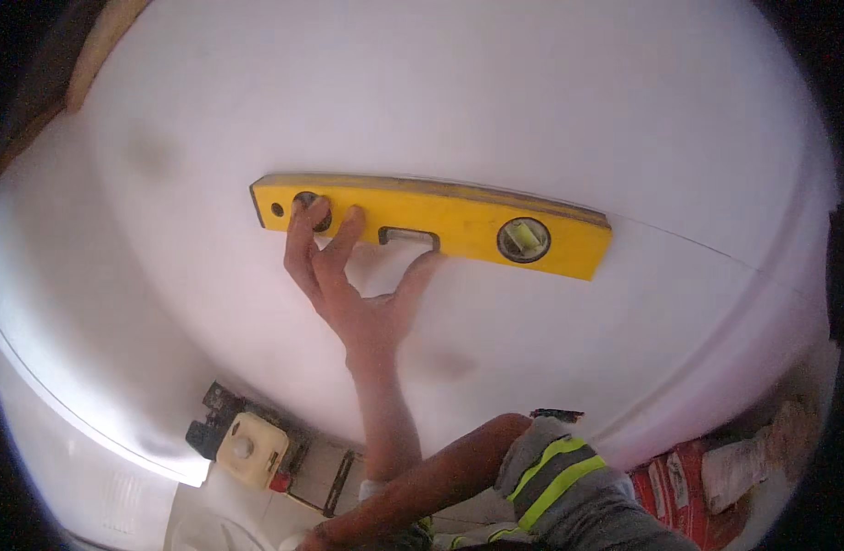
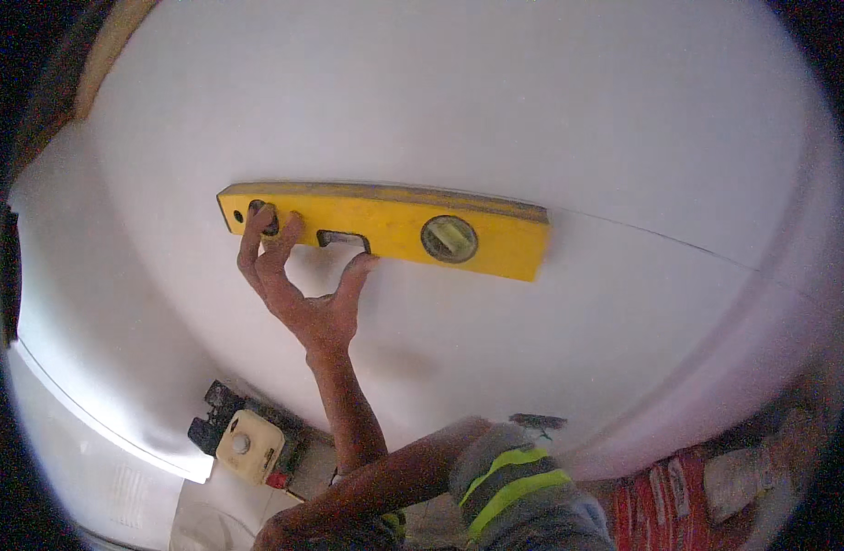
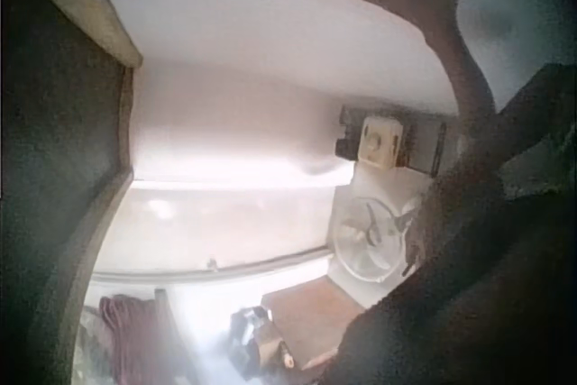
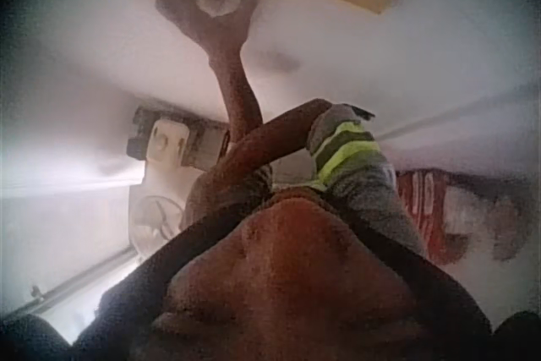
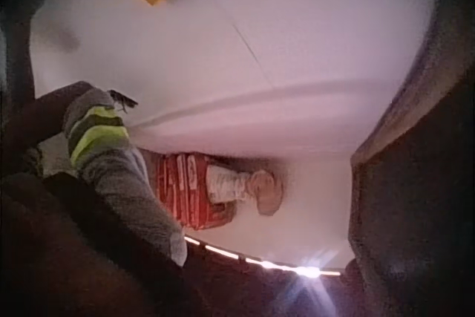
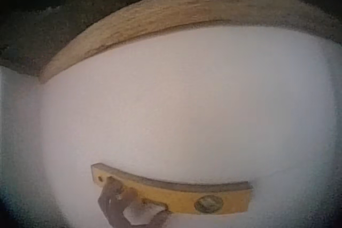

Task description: The person holds a yellow spirit level against a white wall and marks a horizontal line along its upper edge using a pencil.

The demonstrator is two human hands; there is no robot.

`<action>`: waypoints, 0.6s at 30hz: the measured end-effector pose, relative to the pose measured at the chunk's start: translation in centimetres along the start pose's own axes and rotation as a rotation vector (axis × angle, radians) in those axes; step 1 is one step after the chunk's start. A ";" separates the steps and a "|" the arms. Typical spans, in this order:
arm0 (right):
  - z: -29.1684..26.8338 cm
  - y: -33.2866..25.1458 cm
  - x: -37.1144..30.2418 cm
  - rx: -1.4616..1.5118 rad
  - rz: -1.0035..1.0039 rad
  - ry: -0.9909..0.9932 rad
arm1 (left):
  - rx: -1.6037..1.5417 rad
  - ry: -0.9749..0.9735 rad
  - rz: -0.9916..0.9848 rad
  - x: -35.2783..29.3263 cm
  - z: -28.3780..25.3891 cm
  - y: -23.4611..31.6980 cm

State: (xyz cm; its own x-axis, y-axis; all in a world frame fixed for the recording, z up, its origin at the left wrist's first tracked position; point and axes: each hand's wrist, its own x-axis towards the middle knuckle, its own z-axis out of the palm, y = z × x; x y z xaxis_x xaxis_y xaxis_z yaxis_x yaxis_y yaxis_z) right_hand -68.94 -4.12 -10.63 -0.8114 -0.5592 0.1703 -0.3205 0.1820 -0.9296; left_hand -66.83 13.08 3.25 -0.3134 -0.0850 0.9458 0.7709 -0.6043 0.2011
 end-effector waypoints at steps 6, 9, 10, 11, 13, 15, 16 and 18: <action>-0.7 0.2 0.1 -0.011 0.003 0.023 | 0.004 0.003 0.004 0.0 0.0 -0.1; -1.0 0.3 0.5 -0.022 -0.008 0.021 | 0.016 0.014 0.022 0.5 -0.3 -0.5; -1.1 0.3 0.8 -0.018 -0.009 0.023 | 0.030 0.012 0.019 0.7 -0.8 -0.6; -1.3 0.1 0.2 -0.026 -0.004 0.034 | 0.027 0.010 0.011 0.7 -0.6 -0.3; -1.4 0.1 -0.2 -0.033 0.013 0.054 | -0.016 0.005 -0.017 0.5 -0.2 0.1; -1.6 0.0 -0.4 -0.052 0.007 0.054 | -0.012 -0.010 -0.027 0.4 -0.2 0.2; -1.8 -0.1 -0.5 -0.054 0.004 0.068 | -0.001 -0.017 -0.029 0.3 -0.1 0.2; -2.2 -0.7 -0.8 -0.084 0.001 0.081 | 0.018 -0.015 -0.004 0.4 0.0 -0.1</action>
State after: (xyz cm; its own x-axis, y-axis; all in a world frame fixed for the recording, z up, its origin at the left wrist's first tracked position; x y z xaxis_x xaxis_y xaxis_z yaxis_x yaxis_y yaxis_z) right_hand -69.11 -1.98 -9.36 -0.8476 -0.4923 0.1980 -0.3565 0.2519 -0.8997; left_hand -67.02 13.10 3.60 -0.3081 -0.0705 0.9487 0.7797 -0.5901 0.2093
